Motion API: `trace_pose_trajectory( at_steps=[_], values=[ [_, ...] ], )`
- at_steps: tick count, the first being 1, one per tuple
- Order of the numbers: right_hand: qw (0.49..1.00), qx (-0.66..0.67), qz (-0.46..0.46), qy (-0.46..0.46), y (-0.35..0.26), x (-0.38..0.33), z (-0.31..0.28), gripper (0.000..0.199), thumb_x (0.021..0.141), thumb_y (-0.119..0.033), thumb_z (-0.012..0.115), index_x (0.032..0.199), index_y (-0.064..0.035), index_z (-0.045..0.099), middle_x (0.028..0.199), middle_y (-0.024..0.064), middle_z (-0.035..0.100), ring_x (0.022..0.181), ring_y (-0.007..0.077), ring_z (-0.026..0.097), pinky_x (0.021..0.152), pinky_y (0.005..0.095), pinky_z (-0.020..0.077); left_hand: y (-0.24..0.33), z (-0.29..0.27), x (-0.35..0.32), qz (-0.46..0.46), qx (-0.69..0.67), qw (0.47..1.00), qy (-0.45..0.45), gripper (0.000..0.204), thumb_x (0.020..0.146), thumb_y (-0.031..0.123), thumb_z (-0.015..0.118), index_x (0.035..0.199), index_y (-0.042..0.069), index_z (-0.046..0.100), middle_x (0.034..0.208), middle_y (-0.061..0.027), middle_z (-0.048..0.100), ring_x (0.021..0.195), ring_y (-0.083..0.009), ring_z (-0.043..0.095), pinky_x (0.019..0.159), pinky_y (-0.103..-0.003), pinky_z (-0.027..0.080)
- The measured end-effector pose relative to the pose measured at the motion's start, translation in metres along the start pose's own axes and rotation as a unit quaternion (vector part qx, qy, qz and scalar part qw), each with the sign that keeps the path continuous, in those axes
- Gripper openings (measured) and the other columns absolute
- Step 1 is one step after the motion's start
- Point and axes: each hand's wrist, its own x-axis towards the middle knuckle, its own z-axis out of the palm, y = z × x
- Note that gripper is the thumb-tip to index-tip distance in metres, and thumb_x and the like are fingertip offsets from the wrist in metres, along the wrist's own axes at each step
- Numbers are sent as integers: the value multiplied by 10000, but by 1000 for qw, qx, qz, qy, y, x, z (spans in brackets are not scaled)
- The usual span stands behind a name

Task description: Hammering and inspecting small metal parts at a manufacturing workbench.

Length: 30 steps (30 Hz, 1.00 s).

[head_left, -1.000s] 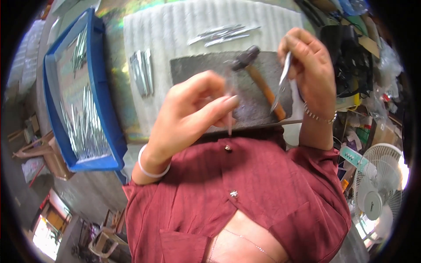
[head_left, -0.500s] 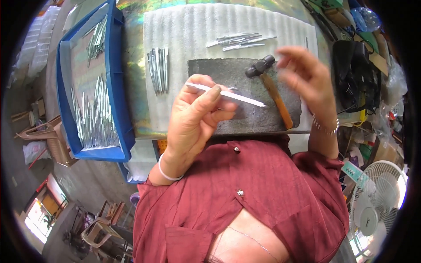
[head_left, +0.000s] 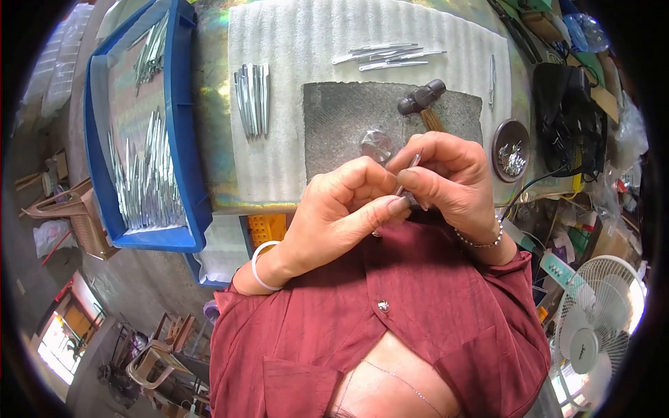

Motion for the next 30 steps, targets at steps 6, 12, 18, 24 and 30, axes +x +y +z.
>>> trace_pose_trajectory(
  at_steps=[6,12,18,24,30],
  values=[
    [999,20,51,3,-3,6,1,82,855,-46,630,906,13,605,736,15,622,630,33,557,517,155,418,-5,-5,-2,-29,-76,996,-39,106,916,42,527,1009,-1,500,864,-129,644,790,-167,641,689,-263,511],
    [995,56,84,5,-5,15,7,60,860,-44,623,872,8,597,734,20,611,652,52,562,553,186,447,-2,-7,2,-29,-113,992,-49,143,929,117,539,1009,6,497,865,-77,641,732,-94,603,630,-216,480],
    [994,59,96,2,-5,23,8,60,862,-47,622,866,6,594,734,18,607,666,52,559,566,195,448,2,-13,6,-59,-147,986,-57,180,931,133,535,1045,2,488,871,-85,641,784,-137,635,661,-242,516],
    [993,41,108,4,-6,30,10,72,863,-63,627,867,3,597,739,13,608,672,47,554,573,191,443,5,-19,8,-82,-167,981,-55,177,930,138,536,1036,6,486,870,-89,640,796,-159,641,685,-270,539],
    [995,20,101,3,-5,30,13,102,877,-92,617,906,3,596,756,6,603,670,38,540,571,183,432,4,-20,7,-28,-133,990,-40,125,903,88,578,940,18,481,766,-53,616,679,-86,602,558,-209,471]
  ],
)
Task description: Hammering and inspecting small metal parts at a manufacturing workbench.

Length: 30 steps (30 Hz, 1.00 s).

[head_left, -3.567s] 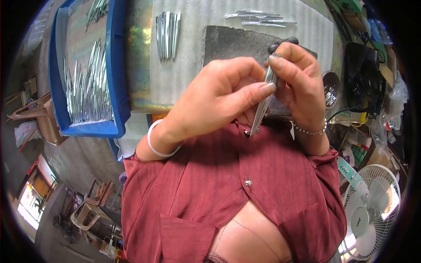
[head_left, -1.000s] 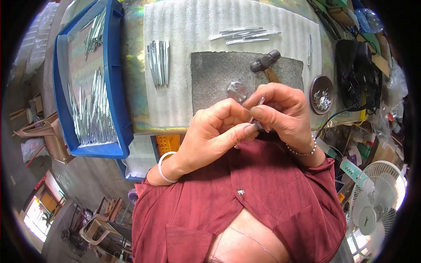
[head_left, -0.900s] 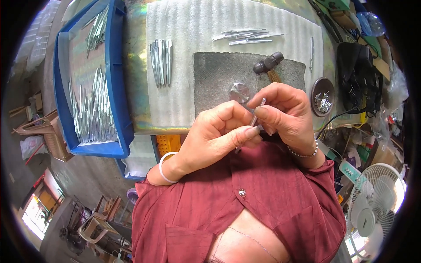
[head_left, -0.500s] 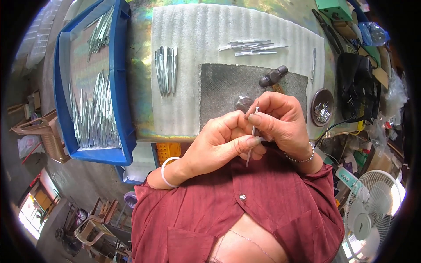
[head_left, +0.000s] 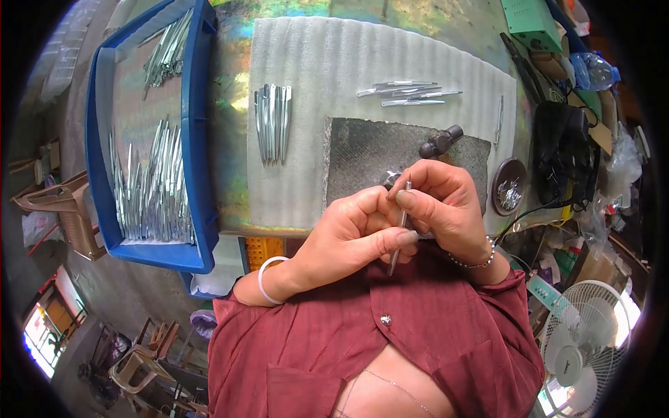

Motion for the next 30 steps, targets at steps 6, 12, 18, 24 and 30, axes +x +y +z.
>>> trace_pose_trajectory(
  at_steps=[6,12,18,24,30],
  values=[
    [1000,18,-16,0,10,-3,0,110,898,-106,592,935,-3,592,728,-22,558,599,15,450,507,173,354,-3,3,-5,86,162,980,75,220,821,38,676,783,42,459,566,-1,554,484,-26,518,418,-197,378],
    [999,10,-35,9,15,-6,0,96,893,-98,597,926,-8,591,724,-22,561,594,12,452,500,167,349,0,7,-7,102,214,968,84,215,819,46,680,779,38,469,535,1,537,482,-18,516,420,-197,373],
    [1000,4,-22,21,11,-9,1,94,861,-77,638,898,-7,589,746,7,603,650,32,534,545,172,421,-5,3,-7,21,83,996,25,123,904,98,577,895,11,492,733,-41,631,692,-77,616,600,-210,487],
    [1000,17,-13,17,8,-7,5,85,852,-54,639,887,3,587,761,19,616,695,53,576,601,190,471,-1,-3,-6,-66,-44,996,-42,190,944,135,508,1080,7,479,914,-93,638,836,-158,642,697,-270,537],
    [1000,16,0,11,7,-4,7,83,855,-51,633,892,9,588,764,24,616,699,54,575,603,192,470,1,-8,-6,-73,-74,993,-55,213,941,124,506,1113,4,467,927,-104,637,851,-178,647,747,-299,550]
  ],
)
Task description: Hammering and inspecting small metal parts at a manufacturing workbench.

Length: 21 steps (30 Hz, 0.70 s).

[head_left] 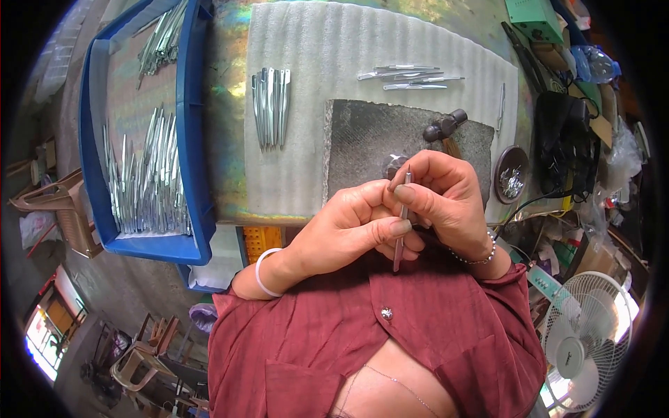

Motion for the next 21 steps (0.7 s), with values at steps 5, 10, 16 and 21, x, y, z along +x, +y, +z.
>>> trace_pose_trajectory(
  at_steps=[5,10,16,21],
  values=[
    [1000,1,4,-6,-2,2,2,84,860,-54,628,897,10,589,765,24,617,692,55,574,597,193,468,-1,-2,-2,16,12,1000,-5,235,942,118,503,1142,4,457,936,-103,633,861,-178,644,744,-295,549],
    [1000,-4,6,-17,-3,3,5,80,866,-54,621,901,11,590,758,21,614,677,54,570,589,194,466,-1,-1,-4,40,34,999,3,239,945,115,495,1152,5,453,938,-100,629,864,-172,640,746,-292,547],
    [1000,-14,-7,11,3,8,9,108,843,-79,647,887,3,593,720,11,595,545,15,455,450,157,327,0,-1,-5,44,29,999,6,234,947,121,494,1142,-1,457,928,-93,625,851,-164,637,735,-289,549],
    [1000,-5,11,-16,-2,8,8,85,865,-62,622,904,8,591,761,15,609,682,47,557,585,190,456,1,-1,-6,34,7,999,15,234,942,118,504,1136,-5,462,916,-91,621,844,-160,636,725,-285,549]
  ],
)
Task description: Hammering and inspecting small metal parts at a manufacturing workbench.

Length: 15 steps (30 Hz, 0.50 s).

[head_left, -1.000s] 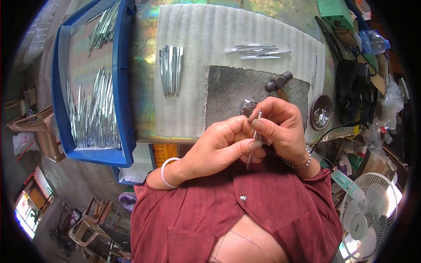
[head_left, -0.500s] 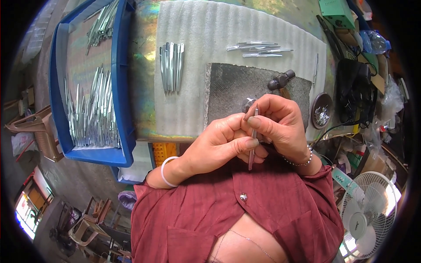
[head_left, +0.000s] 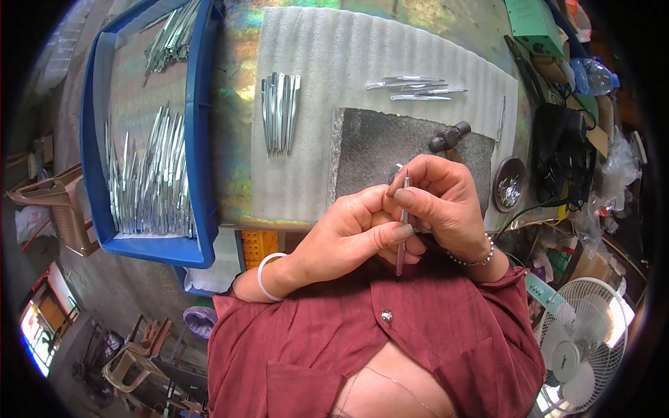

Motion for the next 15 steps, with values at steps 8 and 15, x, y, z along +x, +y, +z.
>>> trace_pose_trajectory(
  at_steps=[8,15],
  values=[
    [1000,17,-6,12,3,-5,3,122,864,-85,633,934,2,584,760,7,602,656,31,533,546,167,416,-4,3,-6,47,51,997,31,119,908,70,560,963,8,474,813,-64,621,742,-102,617,628,-228,510],
    [998,-1,-52,-16,-1,-13,7,110,877,-55,593,969,3,574,756,4,587,618,20,490,518,161,380,4,15,-13,72,61,995,30,119,895,36,572,881,14,455,767,-57,612,726,-81,602,614,-216,495]
  ],
)
